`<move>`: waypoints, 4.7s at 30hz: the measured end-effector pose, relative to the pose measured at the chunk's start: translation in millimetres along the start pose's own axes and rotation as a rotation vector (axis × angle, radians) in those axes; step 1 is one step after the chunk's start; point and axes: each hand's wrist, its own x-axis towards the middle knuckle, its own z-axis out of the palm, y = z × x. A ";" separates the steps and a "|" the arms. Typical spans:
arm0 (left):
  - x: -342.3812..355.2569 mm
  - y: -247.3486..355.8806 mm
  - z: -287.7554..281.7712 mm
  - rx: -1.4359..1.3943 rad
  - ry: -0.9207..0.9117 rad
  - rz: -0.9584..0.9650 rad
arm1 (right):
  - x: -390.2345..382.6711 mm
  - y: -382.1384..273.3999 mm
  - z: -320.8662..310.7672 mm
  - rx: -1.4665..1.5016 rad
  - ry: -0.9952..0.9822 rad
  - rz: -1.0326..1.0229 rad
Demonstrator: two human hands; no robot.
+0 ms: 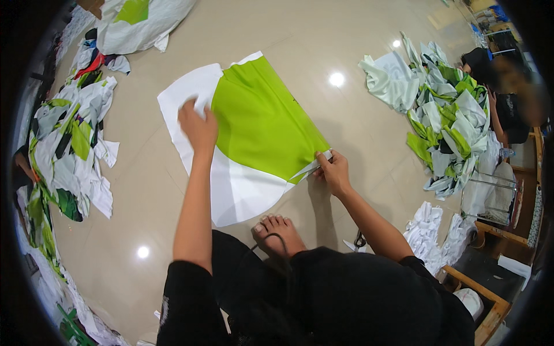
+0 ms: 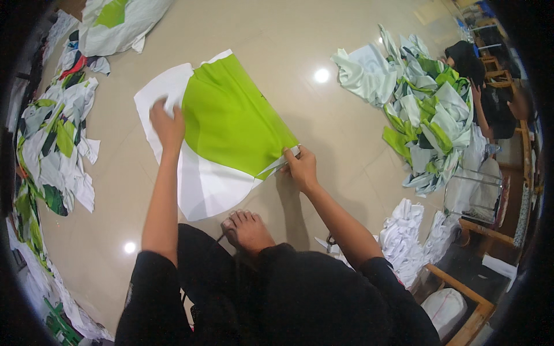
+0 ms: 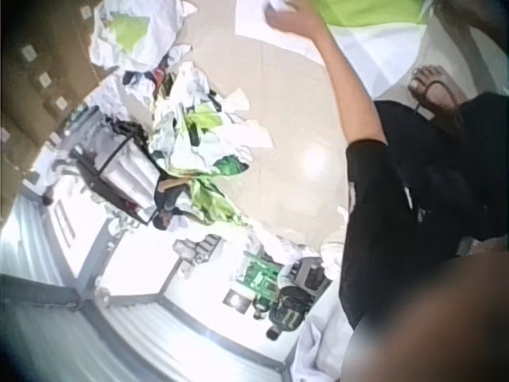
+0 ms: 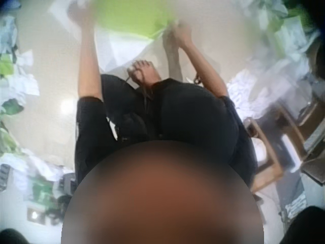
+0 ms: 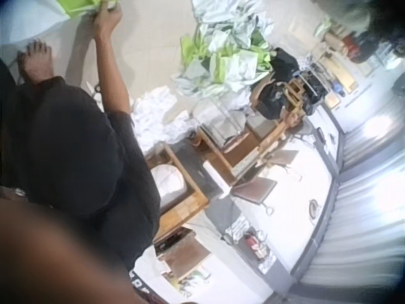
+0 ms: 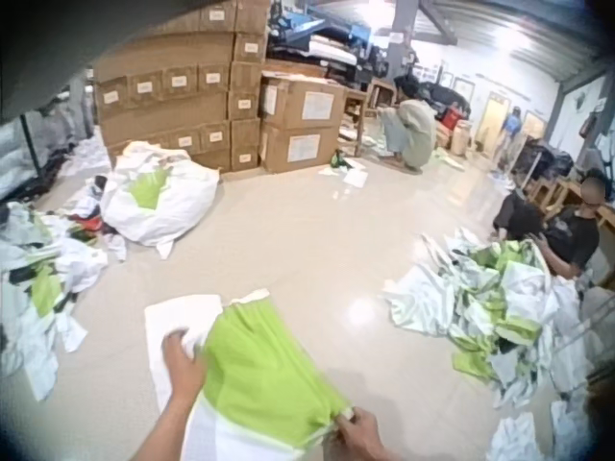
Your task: The person sits on the floor and uses scissors to cut a large piece of white fabric with a green printed design. They trim the edges and cut along the printed lines to separate the green sections from the white background.
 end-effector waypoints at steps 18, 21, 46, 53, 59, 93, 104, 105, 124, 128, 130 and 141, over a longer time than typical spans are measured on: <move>-200.4 -68.8 -113.1 0.175 -0.307 -0.582 | 40.1 -8.9 6.7 -0.252 0.083 -0.345; -203.0 -43.1 -112.6 -0.055 -0.313 -0.746 | 49.4 4.1 -18.1 -0.260 0.080 -0.305; -233.5 53.7 -142.2 -0.404 -0.508 -1.065 | 35.3 -16.4 -42.3 -0.375 0.119 -0.309; -231.2 56.5 -152.4 -0.461 -0.508 -1.088 | 32.6 -25.6 -47.1 -0.202 0.112 -0.246; -249.9 32.0 -142.9 -0.374 -0.559 -1.025 | 38.3 -16.3 -48.2 -0.331 0.086 -0.295; -245.8 57.5 -151.3 -0.476 -0.826 -1.239 | 35.2 -6.7 -65.0 -0.475 0.082 -0.295; -235.6 64.3 -153.3 0.234 -0.493 -0.294 | 15.0 -2.6 -71.2 -0.602 0.062 -0.315; -226.7 73.3 -145.5 0.165 -0.408 -0.210 | 11.8 -2.1 -71.6 -0.605 0.069 -0.314; -120.6 -125.6 -91.8 0.594 -0.451 0.269 | -102.3 38.4 14.3 -0.617 -0.443 -0.289; -84.7 -187.3 -146.3 0.805 -0.364 0.075 | -25.9 -2.4 56.0 -0.596 -0.218 -0.538; -95.0 -193.5 -158.5 0.749 -0.270 -0.066 | 27.9 -26.6 78.6 -0.469 -0.100 -0.759; -217.1 -62.1 -181.9 0.515 -0.098 -0.972 | 80.6 -94.8 168.9 -0.943 -0.254 -0.512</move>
